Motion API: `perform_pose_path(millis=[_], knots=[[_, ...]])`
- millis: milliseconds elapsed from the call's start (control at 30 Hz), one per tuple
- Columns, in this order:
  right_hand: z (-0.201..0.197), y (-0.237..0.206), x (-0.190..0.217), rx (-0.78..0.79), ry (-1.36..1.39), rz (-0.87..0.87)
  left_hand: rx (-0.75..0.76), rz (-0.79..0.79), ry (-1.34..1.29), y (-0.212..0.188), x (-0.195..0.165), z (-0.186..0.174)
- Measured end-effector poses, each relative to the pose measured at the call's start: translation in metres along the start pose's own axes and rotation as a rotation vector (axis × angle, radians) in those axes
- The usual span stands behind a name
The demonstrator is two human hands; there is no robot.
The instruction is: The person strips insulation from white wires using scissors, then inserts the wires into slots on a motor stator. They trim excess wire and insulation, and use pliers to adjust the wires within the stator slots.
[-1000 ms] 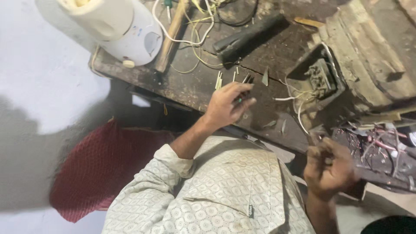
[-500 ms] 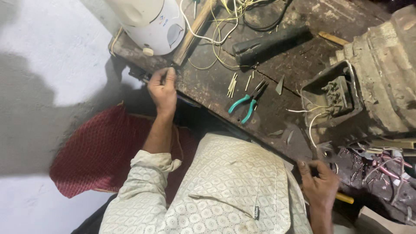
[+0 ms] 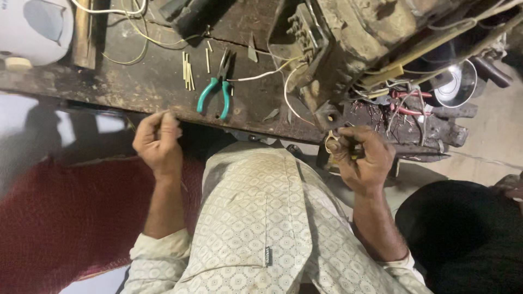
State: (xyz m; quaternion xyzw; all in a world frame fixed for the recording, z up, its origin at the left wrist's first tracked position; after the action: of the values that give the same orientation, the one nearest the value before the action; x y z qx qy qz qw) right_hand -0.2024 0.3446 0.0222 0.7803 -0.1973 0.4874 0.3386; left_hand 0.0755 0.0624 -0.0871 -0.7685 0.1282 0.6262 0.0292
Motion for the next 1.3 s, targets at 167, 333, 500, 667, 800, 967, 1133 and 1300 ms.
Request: perform_pose_path(millis=[167,333,500,667,800,967,1133,1300], knots=[[-0.011,-0.01,0.007,0.047,-0.081,-0.039,0.323,0.113,-0.141,-0.026,-0.061,0.098],[-0.018,-0.015,-0.008,-0.009,-0.035,0.174,0.524,0.252,-0.216,0.005,-0.105,0.142],[-0.032,-0.004,-0.023,-0.133,-0.256,0.16,0.605,0.095,-0.378,0.037,-0.103,0.171],[-0.03,0.008,-0.041,-0.208,-0.314,0.224,0.595,0.098,-0.299,0.074,-0.091,0.174],[-0.022,0.022,-0.055,-0.233,-0.346,0.236,0.679,0.523,0.042,0.096,-0.096,0.176],[-0.012,0.033,-0.061,-0.312,-0.346,0.32,0.856,0.118,-0.101,0.107,-0.084,0.196],[-0.017,0.025,-0.05,-0.437,-0.285,0.175,0.992,0.134,0.105,0.109,-0.083,0.217],[-0.044,-0.012,-0.047,-0.547,-0.431,0.326,1.137,0.24,0.346,0.081,-0.083,0.23]])
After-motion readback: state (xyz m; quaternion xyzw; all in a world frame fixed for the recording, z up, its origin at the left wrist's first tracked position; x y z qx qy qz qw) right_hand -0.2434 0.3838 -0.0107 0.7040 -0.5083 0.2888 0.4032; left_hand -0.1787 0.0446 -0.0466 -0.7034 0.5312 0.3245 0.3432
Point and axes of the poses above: each hand's wrist, its own y-axis towards the middle knuckle, its own z-axis out of the palm, x = y × z, the point moved 4 cm from there along y, towards the middle knuckle, and after that the axes turned 14 degrees about y, right-handed, at the moved point
